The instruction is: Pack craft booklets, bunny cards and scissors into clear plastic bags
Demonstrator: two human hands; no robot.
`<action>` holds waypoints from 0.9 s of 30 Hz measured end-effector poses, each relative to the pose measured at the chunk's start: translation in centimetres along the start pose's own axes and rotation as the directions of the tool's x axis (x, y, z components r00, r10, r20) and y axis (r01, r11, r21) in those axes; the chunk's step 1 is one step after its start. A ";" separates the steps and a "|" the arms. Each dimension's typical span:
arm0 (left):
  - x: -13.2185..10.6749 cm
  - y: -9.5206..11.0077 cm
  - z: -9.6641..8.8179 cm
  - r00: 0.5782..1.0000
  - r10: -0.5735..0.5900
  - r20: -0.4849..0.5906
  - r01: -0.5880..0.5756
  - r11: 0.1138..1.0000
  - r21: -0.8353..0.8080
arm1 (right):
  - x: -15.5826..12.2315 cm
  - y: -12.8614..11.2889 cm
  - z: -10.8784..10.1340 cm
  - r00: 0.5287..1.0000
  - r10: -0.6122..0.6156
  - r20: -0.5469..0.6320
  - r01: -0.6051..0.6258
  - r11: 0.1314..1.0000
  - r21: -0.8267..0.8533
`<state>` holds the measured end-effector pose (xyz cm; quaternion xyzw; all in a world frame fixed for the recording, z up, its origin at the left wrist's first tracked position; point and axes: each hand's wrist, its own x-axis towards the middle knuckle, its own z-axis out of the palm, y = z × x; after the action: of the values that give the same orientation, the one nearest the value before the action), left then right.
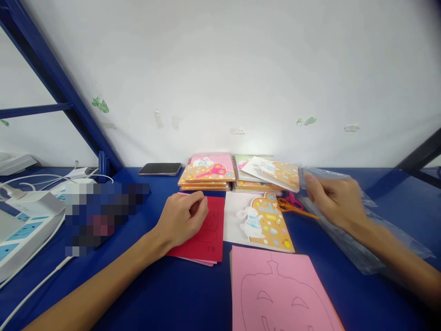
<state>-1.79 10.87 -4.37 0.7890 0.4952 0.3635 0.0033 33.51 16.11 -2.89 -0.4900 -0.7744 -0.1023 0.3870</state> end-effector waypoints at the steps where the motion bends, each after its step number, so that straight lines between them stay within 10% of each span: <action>1: 0.0 0.0 0.0 1.000 -0.001 0.003 0.001 1.000 0.000 | -0.1 0.0 0.0 0.998 -0.041 -0.049 0.042 0.999 0.002; 9: 0.1 0.1 0.0 1.000 -0.017 0.023 0.017 1.000 0.003 | -0.2 -0.3 0.1 0.960 -0.248 -0.132 0.254 0.967 0.027; 27: 0.1 0.2 -0.1 0.997 -0.039 0.064 0.037 0.999 0.032 | -1.0 -0.5 0.6 0.968 -0.250 -0.031 0.252 0.964 0.089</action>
<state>-1.63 10.83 -4.18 0.7909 0.5153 0.3299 0.0141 32.99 15.47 -3.86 -0.3686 -0.8304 -0.1194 0.4005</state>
